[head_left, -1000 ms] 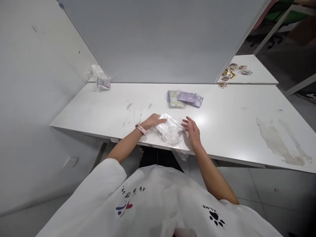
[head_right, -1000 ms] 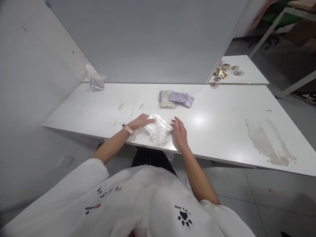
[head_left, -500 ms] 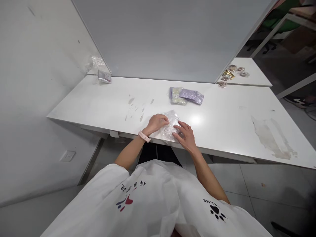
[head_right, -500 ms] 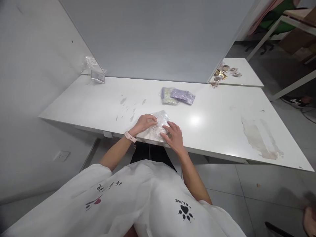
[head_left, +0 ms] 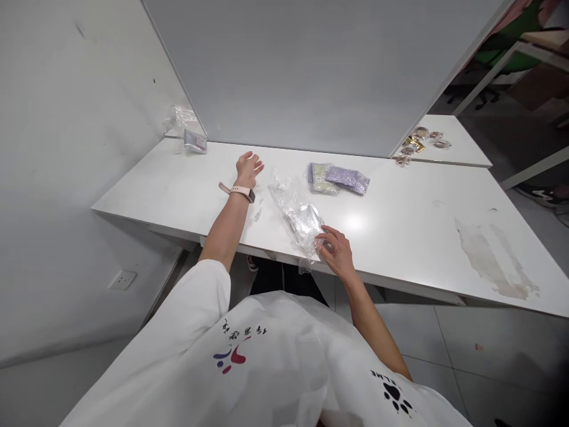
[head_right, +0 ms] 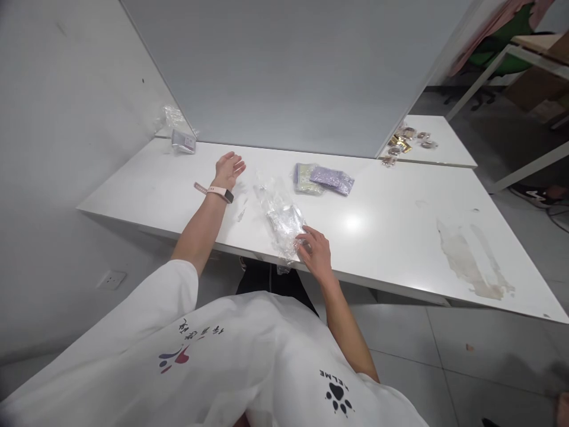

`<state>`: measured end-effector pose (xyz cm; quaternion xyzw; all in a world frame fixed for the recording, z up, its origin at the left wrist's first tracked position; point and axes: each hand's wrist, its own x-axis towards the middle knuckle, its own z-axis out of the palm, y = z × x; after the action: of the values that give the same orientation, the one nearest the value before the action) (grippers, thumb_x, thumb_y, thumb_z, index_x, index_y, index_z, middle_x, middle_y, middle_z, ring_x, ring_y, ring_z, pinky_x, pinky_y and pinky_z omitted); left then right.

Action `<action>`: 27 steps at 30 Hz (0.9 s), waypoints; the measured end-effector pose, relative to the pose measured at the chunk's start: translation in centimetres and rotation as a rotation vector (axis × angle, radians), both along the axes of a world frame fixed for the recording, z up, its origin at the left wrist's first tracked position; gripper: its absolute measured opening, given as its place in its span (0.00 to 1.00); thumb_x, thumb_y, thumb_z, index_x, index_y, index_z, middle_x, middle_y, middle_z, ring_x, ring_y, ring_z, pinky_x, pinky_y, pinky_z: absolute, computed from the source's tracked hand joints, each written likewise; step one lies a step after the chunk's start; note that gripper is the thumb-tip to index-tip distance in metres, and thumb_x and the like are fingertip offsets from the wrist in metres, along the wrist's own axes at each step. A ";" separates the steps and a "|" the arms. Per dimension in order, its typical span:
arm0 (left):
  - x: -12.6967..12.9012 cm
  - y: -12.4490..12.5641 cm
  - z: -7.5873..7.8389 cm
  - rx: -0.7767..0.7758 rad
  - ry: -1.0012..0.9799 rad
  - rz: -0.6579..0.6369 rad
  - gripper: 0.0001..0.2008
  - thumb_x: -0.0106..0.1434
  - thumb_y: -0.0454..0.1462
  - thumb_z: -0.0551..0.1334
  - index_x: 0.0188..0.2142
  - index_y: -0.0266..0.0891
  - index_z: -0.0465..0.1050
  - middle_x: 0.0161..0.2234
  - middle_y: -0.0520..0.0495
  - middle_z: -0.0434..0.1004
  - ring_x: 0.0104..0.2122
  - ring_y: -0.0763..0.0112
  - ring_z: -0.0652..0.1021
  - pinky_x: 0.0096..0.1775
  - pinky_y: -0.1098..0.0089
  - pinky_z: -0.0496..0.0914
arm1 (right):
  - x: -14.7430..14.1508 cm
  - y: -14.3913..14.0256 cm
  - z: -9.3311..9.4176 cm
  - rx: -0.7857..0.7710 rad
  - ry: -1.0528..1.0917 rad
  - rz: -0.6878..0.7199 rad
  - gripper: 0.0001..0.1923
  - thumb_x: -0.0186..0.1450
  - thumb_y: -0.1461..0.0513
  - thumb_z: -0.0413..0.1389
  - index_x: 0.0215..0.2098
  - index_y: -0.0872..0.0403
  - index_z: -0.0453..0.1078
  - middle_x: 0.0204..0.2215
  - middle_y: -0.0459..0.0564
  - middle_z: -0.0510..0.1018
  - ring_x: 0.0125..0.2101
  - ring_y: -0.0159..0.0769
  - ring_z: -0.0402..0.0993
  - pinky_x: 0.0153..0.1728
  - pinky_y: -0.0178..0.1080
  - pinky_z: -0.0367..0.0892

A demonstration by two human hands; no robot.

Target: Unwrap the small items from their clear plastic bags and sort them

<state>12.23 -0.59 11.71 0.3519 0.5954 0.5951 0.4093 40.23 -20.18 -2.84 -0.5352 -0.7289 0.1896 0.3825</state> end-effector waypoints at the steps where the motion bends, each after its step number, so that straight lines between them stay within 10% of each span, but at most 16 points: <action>1: -0.2 -0.8 -0.1 0.035 0.003 0.024 0.11 0.72 0.31 0.57 0.53 0.34 0.63 0.46 0.44 0.72 0.41 0.76 0.73 0.46 0.70 0.71 | 0.0 0.0 0.0 -0.007 0.010 -0.001 0.10 0.68 0.55 0.55 0.44 0.46 0.75 0.58 0.51 0.73 0.54 0.49 0.70 0.53 0.53 0.64; 7: 2.1 -10.6 -4.6 0.013 0.200 -0.210 0.11 0.68 0.39 0.64 0.48 0.41 0.68 0.51 0.42 0.72 0.44 0.68 0.74 0.41 0.68 0.72 | 0.1 -0.6 0.8 -0.058 0.237 -0.012 0.08 0.67 0.53 0.57 0.38 0.47 0.74 0.55 0.51 0.75 0.57 0.48 0.67 0.56 0.54 0.63; 12: 4.8 -14.9 -7.7 -0.213 0.201 -0.381 0.22 0.66 0.53 0.62 0.47 0.39 0.67 0.40 0.44 0.75 0.26 0.75 0.74 0.25 0.72 0.65 | 0.8 -1.6 1.5 -0.125 0.419 0.074 0.08 0.65 0.53 0.59 0.36 0.47 0.73 0.54 0.52 0.76 0.58 0.47 0.67 0.59 0.53 0.61; 17: 5.4 -12.7 -4.6 -0.188 0.205 -0.519 0.13 0.65 0.40 0.64 0.26 0.38 0.66 0.25 0.49 0.73 0.18 0.80 0.68 0.23 0.74 0.60 | 1.4 -3.1 2.0 -0.322 0.484 0.144 0.10 0.65 0.52 0.58 0.36 0.48 0.73 0.55 0.51 0.76 0.61 0.49 0.66 0.61 0.53 0.58; 22: 8.3 -11.3 -0.7 -0.115 0.115 -0.641 0.12 0.66 0.36 0.62 0.27 0.37 0.67 0.26 0.48 0.76 0.21 0.80 0.71 0.26 0.75 0.64 | 1.1 -3.8 3.4 -0.454 0.590 0.101 0.17 0.70 0.47 0.50 0.43 0.48 0.71 0.45 0.51 0.81 0.51 0.46 0.75 0.56 0.50 0.65; 27: 13.7 -13.3 -1.6 -0.012 0.195 -0.919 0.08 0.65 0.37 0.63 0.30 0.36 0.71 0.28 0.48 0.78 0.25 0.77 0.74 0.31 0.72 0.69 | -0.3 -2.6 4.6 -0.373 0.532 -0.037 0.35 0.62 0.45 0.59 0.63 0.45 0.59 0.59 0.56 0.71 0.45 0.44 0.77 0.44 0.45 0.72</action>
<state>25.89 -13.93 10.15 0.6310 0.4167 0.3130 0.5746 39.96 -22.79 1.78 -0.5407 -0.5464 0.4462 0.4582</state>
